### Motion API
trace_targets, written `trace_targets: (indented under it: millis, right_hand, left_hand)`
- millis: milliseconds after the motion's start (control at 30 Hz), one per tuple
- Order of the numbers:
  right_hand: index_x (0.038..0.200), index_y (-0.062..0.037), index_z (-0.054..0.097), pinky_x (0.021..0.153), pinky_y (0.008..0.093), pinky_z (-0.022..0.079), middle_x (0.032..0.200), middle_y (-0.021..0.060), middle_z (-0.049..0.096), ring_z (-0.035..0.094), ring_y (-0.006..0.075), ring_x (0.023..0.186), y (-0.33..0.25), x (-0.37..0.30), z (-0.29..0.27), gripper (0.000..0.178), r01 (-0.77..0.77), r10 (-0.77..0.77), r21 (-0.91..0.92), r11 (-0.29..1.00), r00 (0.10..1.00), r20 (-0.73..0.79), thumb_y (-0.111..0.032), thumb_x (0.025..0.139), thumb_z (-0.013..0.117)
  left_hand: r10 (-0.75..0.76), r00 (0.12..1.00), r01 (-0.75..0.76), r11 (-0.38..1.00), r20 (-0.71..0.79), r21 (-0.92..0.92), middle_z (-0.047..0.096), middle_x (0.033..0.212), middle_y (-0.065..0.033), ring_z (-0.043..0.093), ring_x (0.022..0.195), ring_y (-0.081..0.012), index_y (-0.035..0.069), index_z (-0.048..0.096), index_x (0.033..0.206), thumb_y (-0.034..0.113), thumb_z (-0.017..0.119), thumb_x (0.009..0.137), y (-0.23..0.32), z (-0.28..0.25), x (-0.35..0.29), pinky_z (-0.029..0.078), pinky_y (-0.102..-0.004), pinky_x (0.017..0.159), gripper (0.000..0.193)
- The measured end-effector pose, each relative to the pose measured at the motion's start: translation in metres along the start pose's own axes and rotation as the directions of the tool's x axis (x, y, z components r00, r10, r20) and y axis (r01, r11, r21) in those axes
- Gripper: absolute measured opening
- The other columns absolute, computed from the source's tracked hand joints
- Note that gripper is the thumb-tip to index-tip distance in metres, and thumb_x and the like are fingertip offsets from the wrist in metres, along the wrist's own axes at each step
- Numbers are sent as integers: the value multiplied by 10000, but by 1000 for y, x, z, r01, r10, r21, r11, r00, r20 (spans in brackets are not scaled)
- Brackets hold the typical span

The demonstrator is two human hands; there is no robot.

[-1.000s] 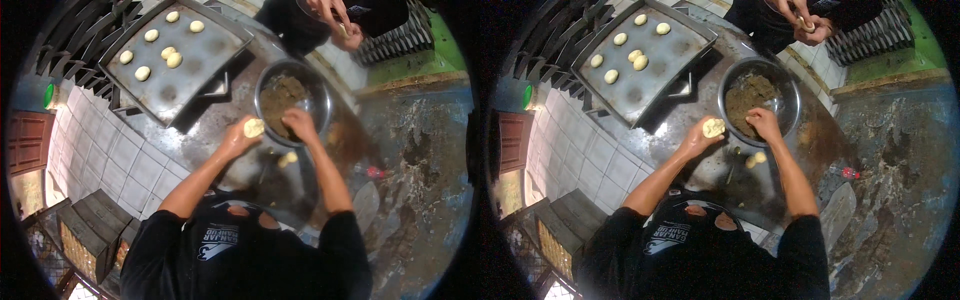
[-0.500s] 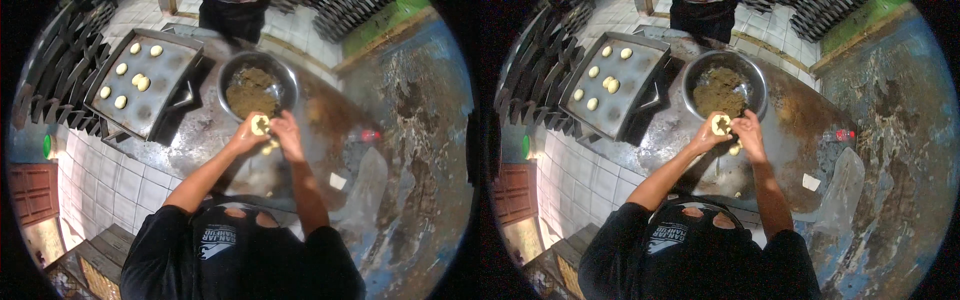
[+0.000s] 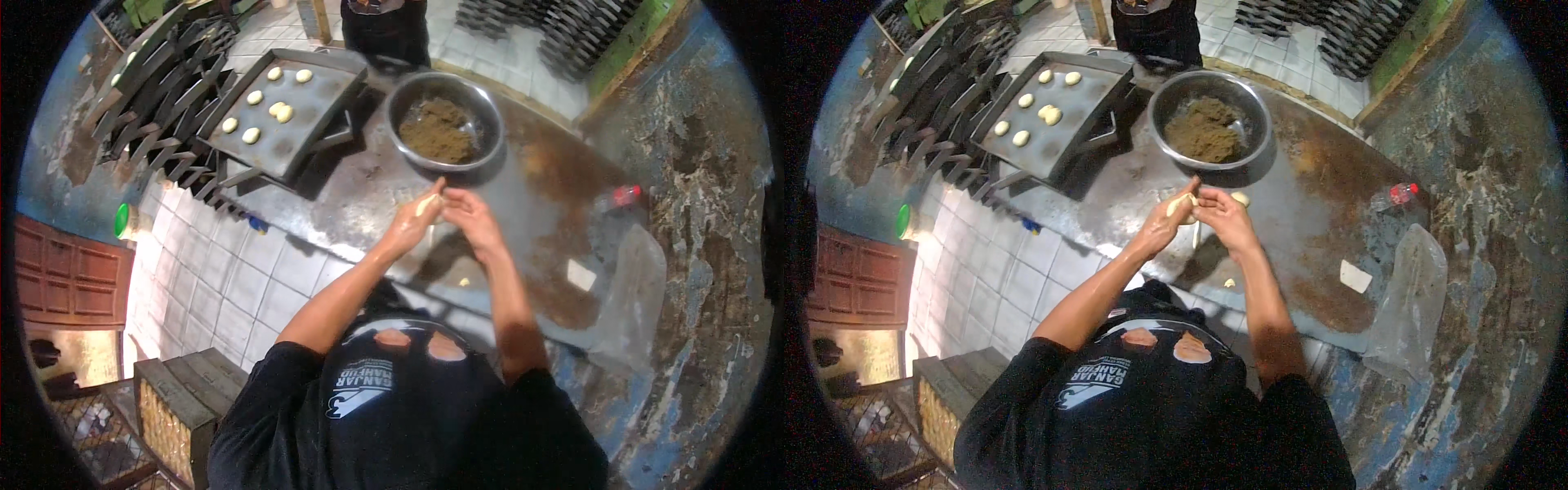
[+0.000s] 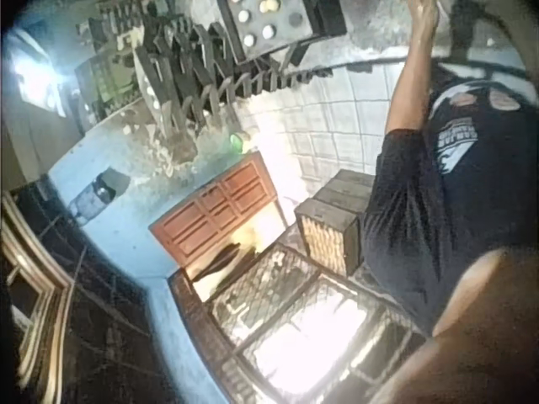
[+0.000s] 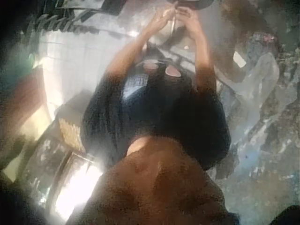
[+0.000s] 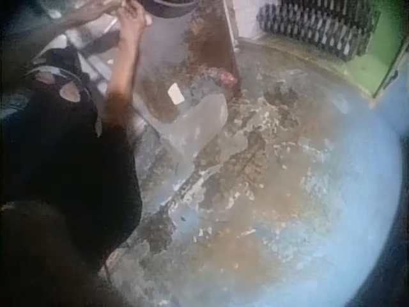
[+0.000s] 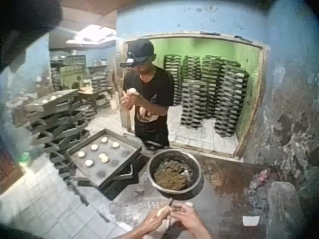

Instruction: The person prepares small dough portions by hand and places them onto metal baking trays. The person fills each dough piece with a mixture from a bowl and rolls it into a bun shape before arranging it on the tray.

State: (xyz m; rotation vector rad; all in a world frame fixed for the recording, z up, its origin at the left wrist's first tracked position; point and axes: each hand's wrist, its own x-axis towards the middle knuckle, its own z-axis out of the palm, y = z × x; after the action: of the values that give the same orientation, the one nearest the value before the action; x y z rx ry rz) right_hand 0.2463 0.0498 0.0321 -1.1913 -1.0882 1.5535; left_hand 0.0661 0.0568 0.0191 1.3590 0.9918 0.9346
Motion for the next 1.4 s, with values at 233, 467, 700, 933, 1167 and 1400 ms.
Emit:
trace_targets:
  millis: [233,467,700,933,1167,1400]
  right_hand:
    - [1229,22,662,882,327,556,1090,122,730,714,230,952,-18,19,96,298,709,-279,-592,382,700,658,-85,951,677]
    - [1293,48,561,963,399,511,1098,187,666,652,305,1081,20,55,213,501,726,-784,-614,310,561,267,-292,959,716]
    - [1244,-23,619,816,288,535,1080,78,690,666,158,972,2,163,362,314,-492,381,227,841,834,399,-279,1097,509]
    - [1325,84,523,1030,487,449,1320,328,570,554,445,1217,79,331,413,600,543,-200,-809,226,839,507,-367,958,669]
    - [1473,96,380,1204,581,234,1596,326,288,275,488,1475,118,356,443,645,597,-211,-793,-117,766,607,-345,1027,529]
    - [1153,35,655,964,398,477,1211,180,674,626,253,1119,58,405,409,363,82,-97,-727,681,995,21,-298,1031,576]
  left_hand:
    - [129,988,-141,977,90,157,654,1290,-100,608,1119,-193,52,576,1449,208,733,940,-59,-99,-35,491,-342,994,555]
    - [-388,918,228,684,-81,-693,401,1606,-83,446,1412,-234,150,370,1596,627,325,1066,32,-161,-53,278,-388,1200,714]
    - [-296,836,31,865,-462,-500,692,1274,-125,530,1304,-210,31,533,1475,438,521,1070,-11,-318,-50,416,-340,1090,574]
    - [-127,770,-69,958,-625,-280,478,1539,-197,589,1283,-299,41,337,1580,318,642,1016,-47,-441,-75,547,-385,984,698]
    - [-169,662,-29,968,-730,-250,610,1404,-153,608,1204,-187,-19,468,1493,91,583,1012,-56,-495,-122,471,-296,1041,507]
    - [-172,673,-110,938,-719,-327,669,1283,-157,642,1128,-215,-29,558,1392,156,573,1009,-58,-492,-127,502,-329,999,426]
